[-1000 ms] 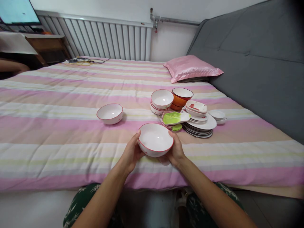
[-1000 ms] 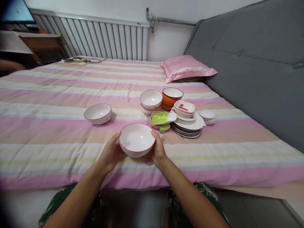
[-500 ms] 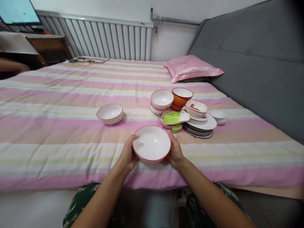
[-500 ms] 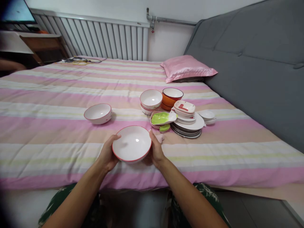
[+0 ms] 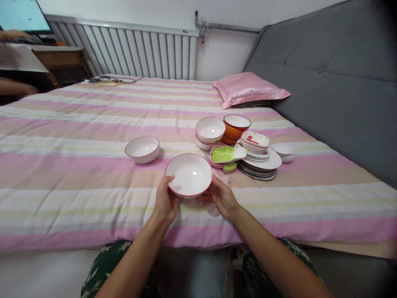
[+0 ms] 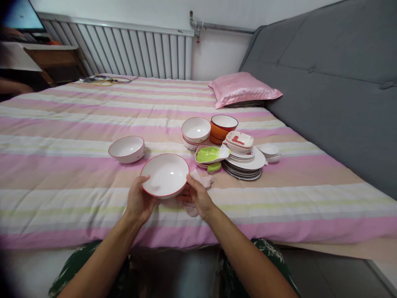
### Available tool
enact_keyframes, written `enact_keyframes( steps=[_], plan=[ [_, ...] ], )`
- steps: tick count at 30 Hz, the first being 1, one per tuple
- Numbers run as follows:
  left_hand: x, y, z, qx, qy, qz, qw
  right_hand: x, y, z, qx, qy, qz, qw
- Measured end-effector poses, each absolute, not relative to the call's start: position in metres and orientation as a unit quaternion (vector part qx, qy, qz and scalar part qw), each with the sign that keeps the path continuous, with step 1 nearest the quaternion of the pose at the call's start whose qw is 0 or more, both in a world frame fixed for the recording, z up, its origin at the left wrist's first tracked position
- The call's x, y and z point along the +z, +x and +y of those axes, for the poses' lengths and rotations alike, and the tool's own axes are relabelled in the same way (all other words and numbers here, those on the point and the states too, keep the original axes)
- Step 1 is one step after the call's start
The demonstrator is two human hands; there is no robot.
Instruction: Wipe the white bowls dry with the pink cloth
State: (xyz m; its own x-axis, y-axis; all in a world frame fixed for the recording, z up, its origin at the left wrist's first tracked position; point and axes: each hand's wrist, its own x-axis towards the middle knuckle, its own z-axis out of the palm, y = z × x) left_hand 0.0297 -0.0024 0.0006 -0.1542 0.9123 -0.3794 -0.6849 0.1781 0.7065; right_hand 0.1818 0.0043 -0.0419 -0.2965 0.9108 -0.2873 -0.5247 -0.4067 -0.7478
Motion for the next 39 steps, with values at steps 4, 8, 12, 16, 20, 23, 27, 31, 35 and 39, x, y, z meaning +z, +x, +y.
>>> enact_keyframes(
  steps=[4, 8, 12, 16, 20, 23, 27, 31, 35, 39],
  plan=[
    [-0.001, 0.030, -0.002, 0.615, 0.142, 0.435, 0.642, -0.045, 0.183, 0.005, 0.758, -0.373, -0.252, 0.472],
    [-0.003, 0.029, 0.000, 0.607, 0.163, 0.441, 0.640, -0.046, 0.183, 0.005, 0.756, -0.376, -0.248, 0.474],
    [-0.006, 0.027, -0.001, 0.594, 0.191, 0.453, 0.637, -0.046, 0.183, 0.004, 0.754, -0.372, -0.252, 0.479],
    [-0.009, 0.026, -0.002, 0.593, 0.205, 0.463, 0.626, -0.046, 0.184, 0.004, 0.754, -0.368, -0.250, 0.483],
    [-0.010, 0.025, -0.001, 0.586, 0.215, 0.473, 0.622, -0.047, 0.184, 0.005, 0.755, -0.369, -0.250, 0.482],
    [-0.011, 0.023, -0.001, 0.577, 0.233, 0.478, 0.620, -0.046, 0.183, 0.005, 0.752, -0.368, -0.248, 0.487],
    [-0.010, 0.021, -0.001, 0.559, 0.257, 0.495, 0.614, -0.046, 0.183, 0.005, 0.750, -0.369, -0.244, 0.492],
    [-0.011, 0.017, 0.000, 0.533, 0.289, 0.542, 0.581, -0.047, 0.183, 0.006, 0.747, -0.370, -0.238, 0.498],
    [-0.015, 0.009, 0.002, 0.495, 0.367, 0.579, 0.534, -0.048, 0.184, 0.006, 0.747, -0.369, -0.241, 0.498],
    [-0.014, 0.004, 0.004, 0.454, 0.414, 0.602, 0.511, -0.046, 0.183, 0.006, 0.747, -0.368, -0.238, 0.501]
  ],
)
